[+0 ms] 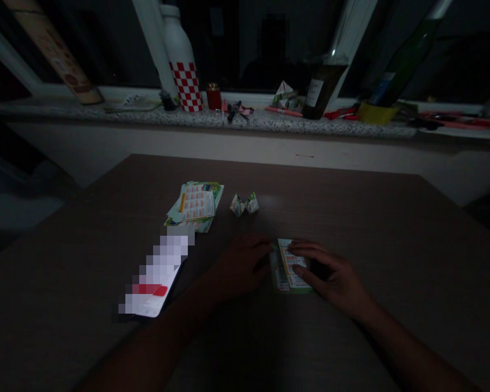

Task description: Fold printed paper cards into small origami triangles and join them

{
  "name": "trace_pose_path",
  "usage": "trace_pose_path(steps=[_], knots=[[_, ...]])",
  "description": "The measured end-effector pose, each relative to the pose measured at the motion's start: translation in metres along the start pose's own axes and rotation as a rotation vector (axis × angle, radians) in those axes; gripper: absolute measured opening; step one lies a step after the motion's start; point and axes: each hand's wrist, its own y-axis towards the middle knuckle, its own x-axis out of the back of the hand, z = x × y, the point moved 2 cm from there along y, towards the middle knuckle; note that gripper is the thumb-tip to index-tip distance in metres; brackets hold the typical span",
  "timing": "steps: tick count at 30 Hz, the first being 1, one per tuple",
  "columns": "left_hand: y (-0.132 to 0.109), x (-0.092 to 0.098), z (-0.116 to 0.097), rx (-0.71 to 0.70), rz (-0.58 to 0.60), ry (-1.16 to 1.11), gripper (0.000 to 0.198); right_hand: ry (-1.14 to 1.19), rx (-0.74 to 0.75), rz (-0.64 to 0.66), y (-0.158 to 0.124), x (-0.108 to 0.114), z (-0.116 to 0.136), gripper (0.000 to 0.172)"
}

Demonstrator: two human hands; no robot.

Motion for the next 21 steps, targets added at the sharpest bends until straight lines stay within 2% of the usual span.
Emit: trace_pose_path(steps=[4, 11, 15, 21], knots=[[0.002, -0.001, 0.004, 0.005, 0.028, 0.023, 0.027, -0.09, 0.054, 0.023, 0.001, -0.005, 0.0, 0.029], [0.006, -0.01, 0.003, 0.002, 0.007, 0.018, 0.03, -0.271, 0.131, 0.063, 0.001, -0.012, 0.002, 0.028], [0.006, -0.011, 0.009, 0.056, -0.03, 0.028, 0.033, -0.292, 0.15, 0.083, 0.001, -0.012, 0.002, 0.027], [0.007, -0.011, 0.012, 0.144, -0.062, 0.06, 0.024, -0.325, 0.139, 0.097, 0.001, -0.013, 0.002, 0.025]])
